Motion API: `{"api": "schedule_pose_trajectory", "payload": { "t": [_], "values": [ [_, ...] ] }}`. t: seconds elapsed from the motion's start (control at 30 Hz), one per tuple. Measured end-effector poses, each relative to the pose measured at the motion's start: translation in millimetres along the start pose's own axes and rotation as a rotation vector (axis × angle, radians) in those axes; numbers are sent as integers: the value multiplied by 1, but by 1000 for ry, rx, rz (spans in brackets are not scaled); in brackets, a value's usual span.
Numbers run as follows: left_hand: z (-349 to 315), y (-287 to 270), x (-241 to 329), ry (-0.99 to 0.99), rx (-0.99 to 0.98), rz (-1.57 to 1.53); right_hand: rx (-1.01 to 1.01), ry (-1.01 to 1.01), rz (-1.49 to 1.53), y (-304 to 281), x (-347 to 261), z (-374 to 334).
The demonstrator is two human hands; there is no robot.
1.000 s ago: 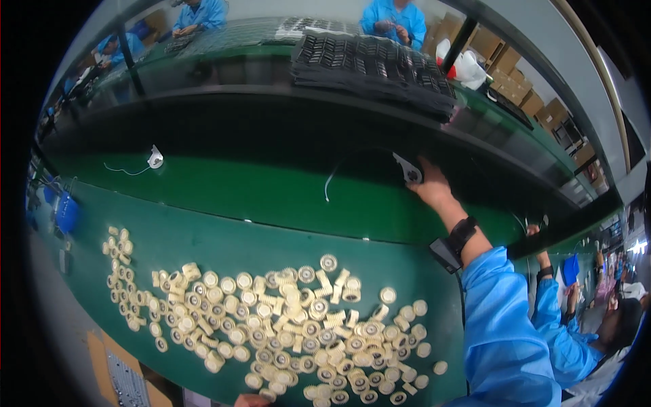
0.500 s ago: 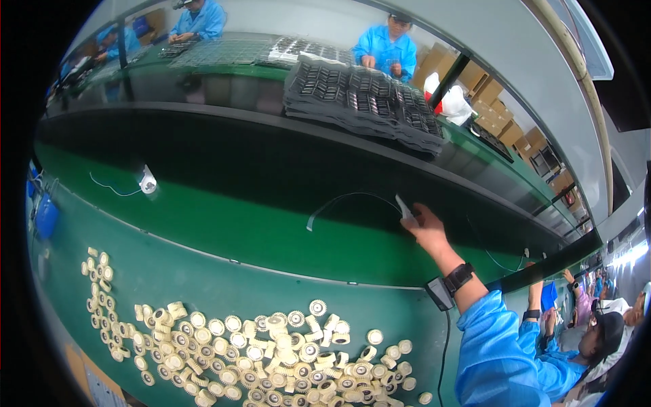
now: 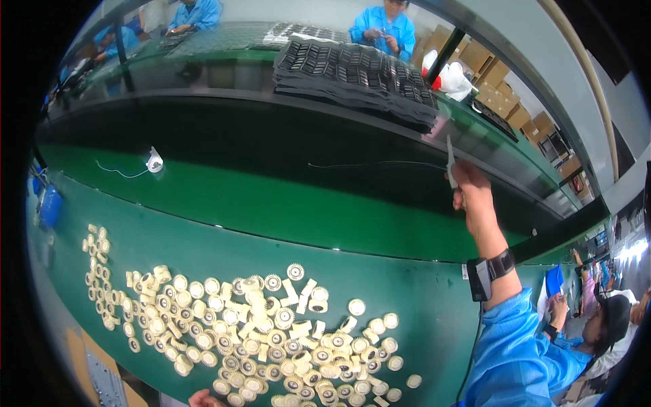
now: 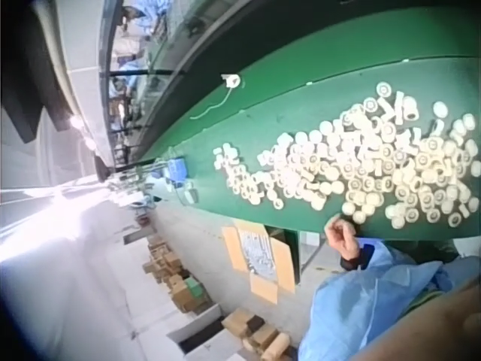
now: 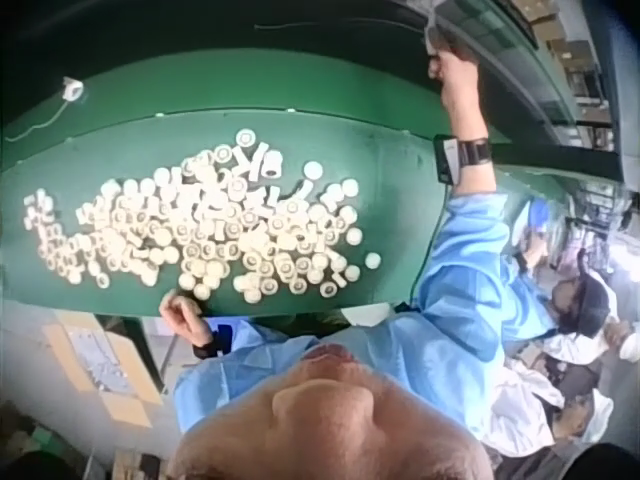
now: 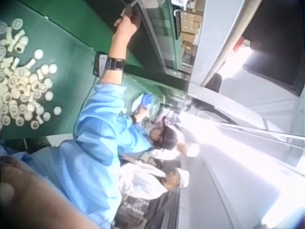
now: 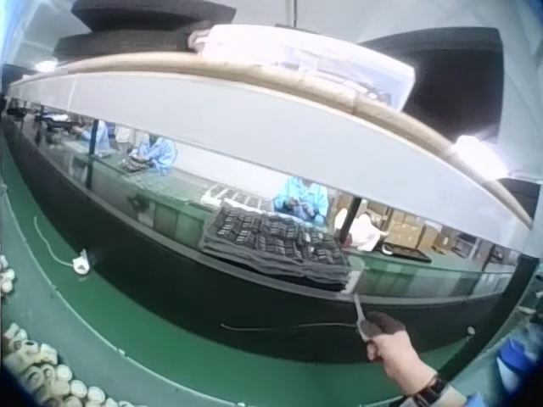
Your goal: Assembling plastic gears into white housings on an assembly line.
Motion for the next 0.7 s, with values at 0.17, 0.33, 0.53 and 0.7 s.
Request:
{"api": "schedule_pose_trajectory", "payload": {
  "t": [0.17,0.33,0.53,0.7],
  "values": [
    [-1,1,42,-3,54,-12,-244,-44,-15,-13,-26,-102],
    [-8,58,107,-319,-651,-291,-563,-594,-440,5,-53,-243],
    [-48,118,99,-387,-1038,-620,-638,-784,-423,33,-55,-312],
    [-43,123,115,-199,-1007,-503,-754,-791,-695,29,-35,-323]
  ]
}}
Point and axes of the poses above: each hand's wrist, its own z-axis towards the middle knuckle, its own y-axis out of the palm, x = y × z, the point moved 2 cm from there along z, towards the middle knuckle, and after that the axes turned 5 degrees about y, right-handed, at the moved point
